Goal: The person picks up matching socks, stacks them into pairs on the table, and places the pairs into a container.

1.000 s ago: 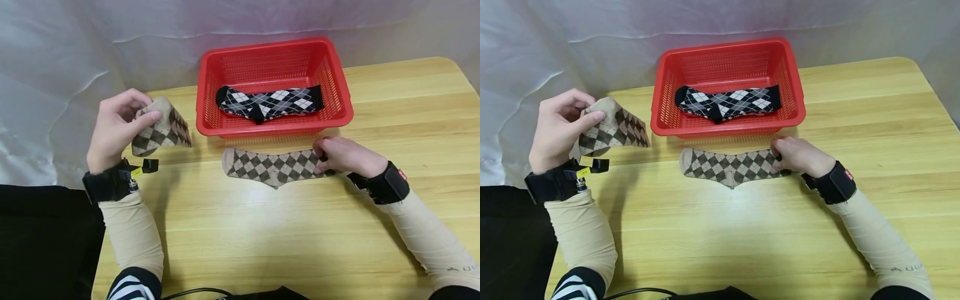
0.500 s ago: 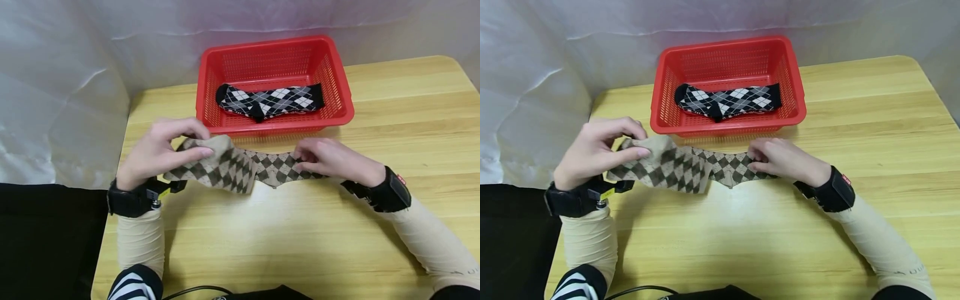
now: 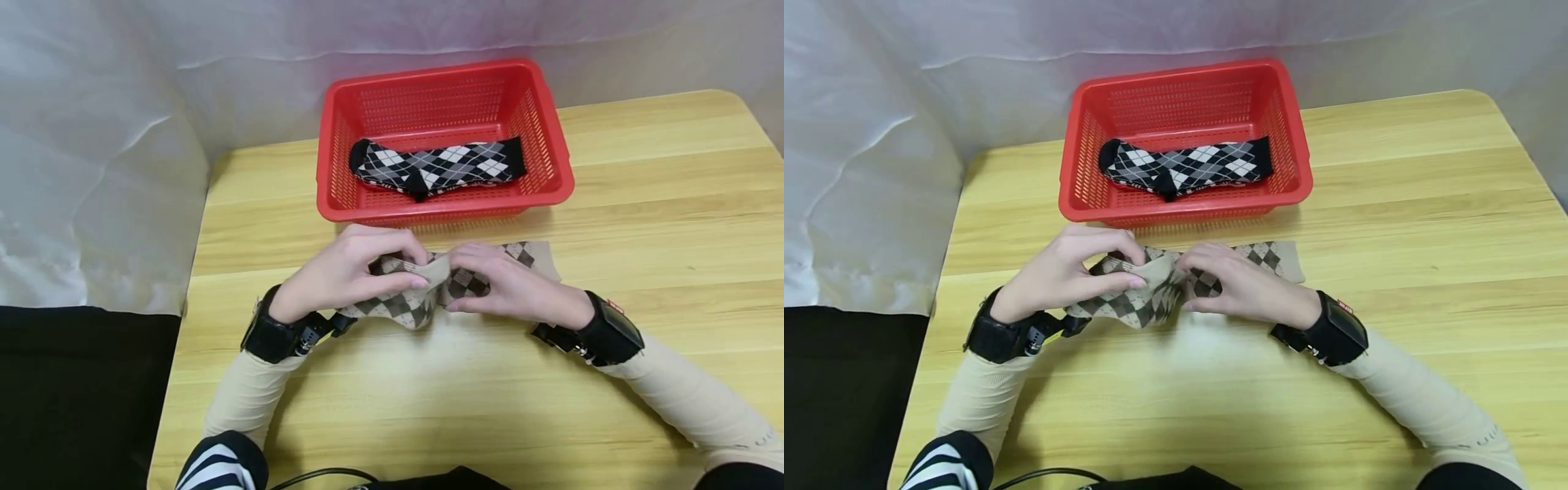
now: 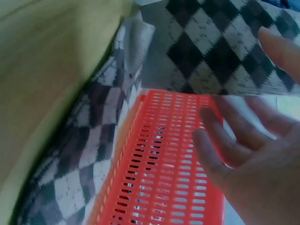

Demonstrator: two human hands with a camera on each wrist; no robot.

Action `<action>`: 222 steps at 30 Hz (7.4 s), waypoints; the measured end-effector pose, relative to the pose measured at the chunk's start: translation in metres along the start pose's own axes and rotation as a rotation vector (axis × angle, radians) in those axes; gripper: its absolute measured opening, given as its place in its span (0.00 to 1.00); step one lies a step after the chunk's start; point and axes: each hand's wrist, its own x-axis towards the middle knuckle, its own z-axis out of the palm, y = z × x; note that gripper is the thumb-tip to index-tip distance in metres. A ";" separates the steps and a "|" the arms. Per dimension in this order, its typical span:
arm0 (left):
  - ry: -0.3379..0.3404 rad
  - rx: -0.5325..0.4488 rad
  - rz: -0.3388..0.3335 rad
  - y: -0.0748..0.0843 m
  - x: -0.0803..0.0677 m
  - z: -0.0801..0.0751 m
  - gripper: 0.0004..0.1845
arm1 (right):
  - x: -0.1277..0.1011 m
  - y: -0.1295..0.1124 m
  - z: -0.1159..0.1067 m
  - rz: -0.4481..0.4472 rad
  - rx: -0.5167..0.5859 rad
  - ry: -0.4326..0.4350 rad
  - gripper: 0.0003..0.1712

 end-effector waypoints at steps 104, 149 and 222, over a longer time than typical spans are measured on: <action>-0.507 0.523 -0.597 -0.064 -0.005 0.034 0.15 | -0.029 0.038 -0.058 0.588 -0.405 -0.481 0.17; -0.398 0.429 -0.641 -0.082 -0.019 0.012 0.14 | -0.024 0.068 -0.064 0.430 -0.279 -0.286 0.05; -0.350 0.456 -0.470 -0.079 -0.002 0.040 0.09 | -0.016 0.048 -0.055 0.431 -0.319 -0.264 0.10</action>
